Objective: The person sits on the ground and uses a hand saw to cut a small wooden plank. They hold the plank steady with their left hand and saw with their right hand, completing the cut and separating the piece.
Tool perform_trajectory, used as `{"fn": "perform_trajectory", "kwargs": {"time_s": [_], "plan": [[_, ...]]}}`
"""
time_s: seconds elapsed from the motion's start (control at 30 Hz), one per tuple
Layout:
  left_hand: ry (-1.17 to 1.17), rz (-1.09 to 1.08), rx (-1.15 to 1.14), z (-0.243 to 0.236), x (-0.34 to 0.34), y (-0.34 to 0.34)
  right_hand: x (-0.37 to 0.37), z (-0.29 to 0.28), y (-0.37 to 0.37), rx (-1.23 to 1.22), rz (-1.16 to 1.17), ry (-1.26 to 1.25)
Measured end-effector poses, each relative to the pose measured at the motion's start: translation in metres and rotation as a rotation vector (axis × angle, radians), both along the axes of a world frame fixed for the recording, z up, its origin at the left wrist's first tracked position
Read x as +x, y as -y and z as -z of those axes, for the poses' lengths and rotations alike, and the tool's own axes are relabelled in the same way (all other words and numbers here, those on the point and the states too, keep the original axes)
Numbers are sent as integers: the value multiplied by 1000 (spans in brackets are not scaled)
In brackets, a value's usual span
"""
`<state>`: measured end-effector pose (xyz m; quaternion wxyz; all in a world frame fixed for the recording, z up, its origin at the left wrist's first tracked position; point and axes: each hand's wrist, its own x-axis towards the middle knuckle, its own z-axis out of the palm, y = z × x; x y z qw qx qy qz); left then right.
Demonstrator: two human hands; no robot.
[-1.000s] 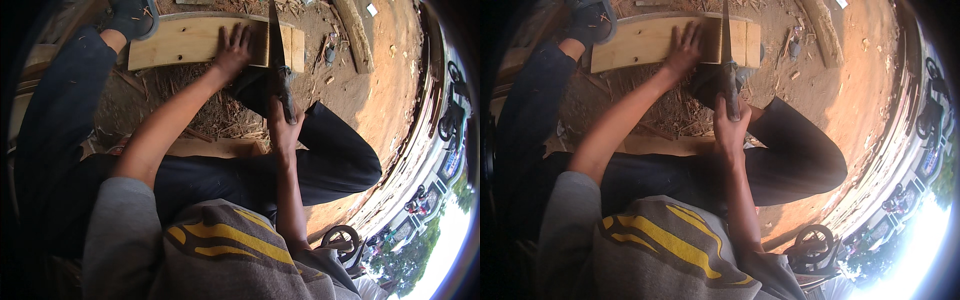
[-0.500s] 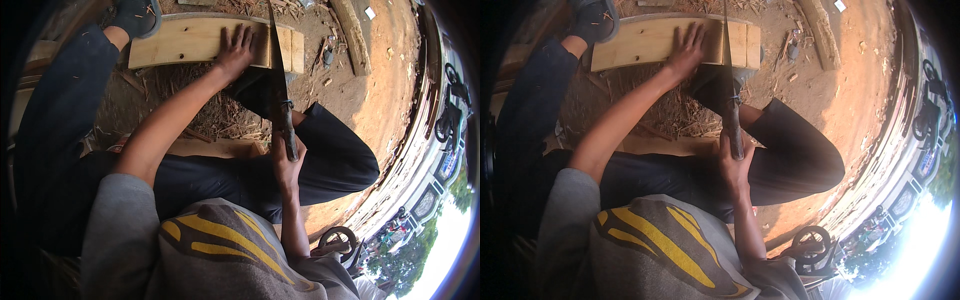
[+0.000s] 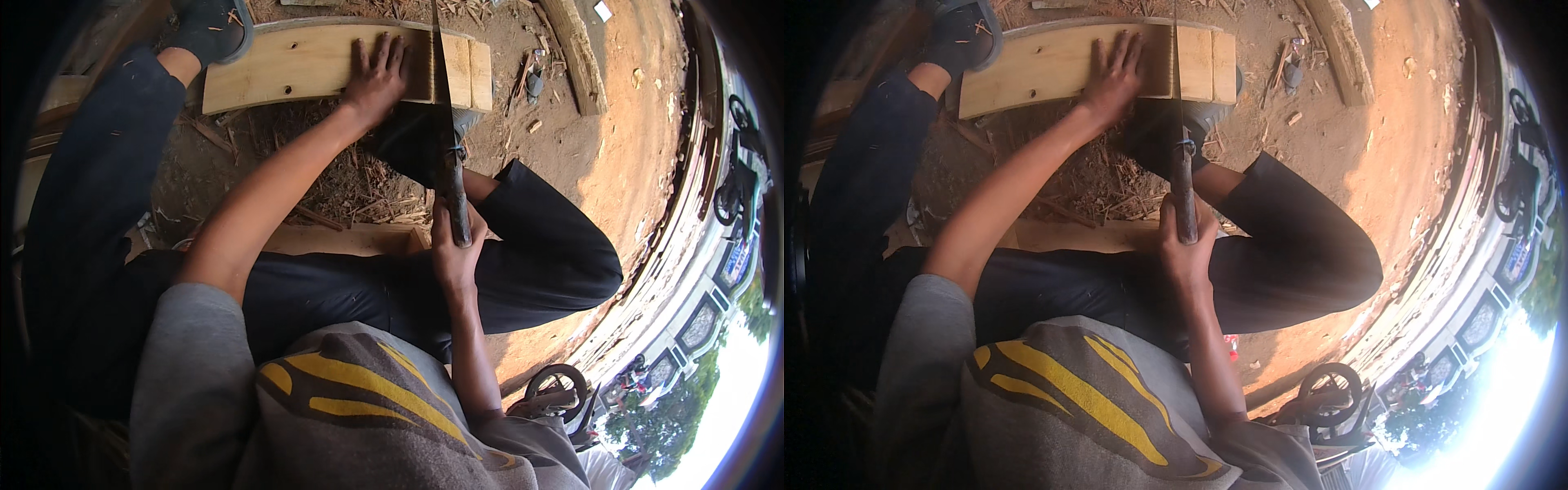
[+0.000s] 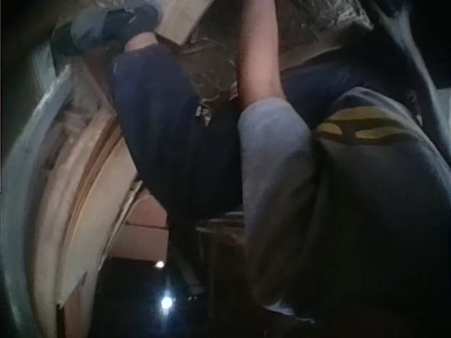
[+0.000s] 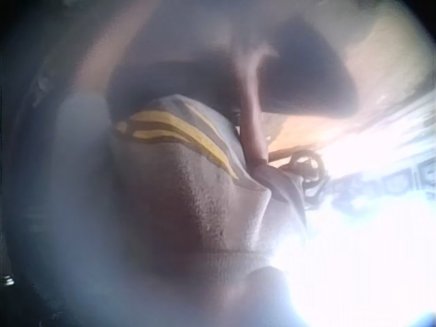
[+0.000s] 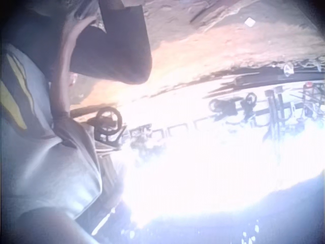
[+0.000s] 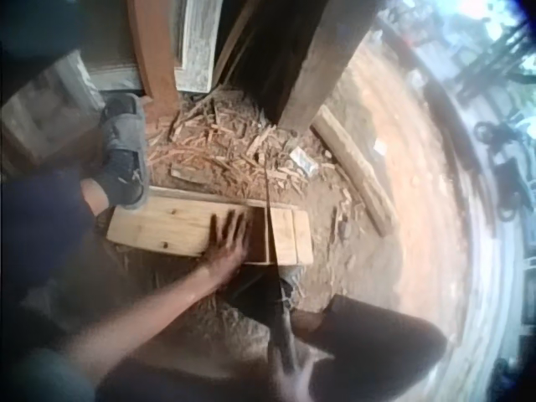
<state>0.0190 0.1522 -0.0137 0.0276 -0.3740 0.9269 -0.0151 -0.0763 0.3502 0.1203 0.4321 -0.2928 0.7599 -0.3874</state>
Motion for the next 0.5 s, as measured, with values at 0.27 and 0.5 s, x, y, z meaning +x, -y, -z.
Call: {"fn": "perform_trajectory", "kwargs": {"time_s": [0.27,0.5], "plan": [[-81,-7,-136,26,-3,4,-7,7,36,-30,54,115],[-56,-10,-69,11,-1,4,-12,12,40,-32,88,86]]}}
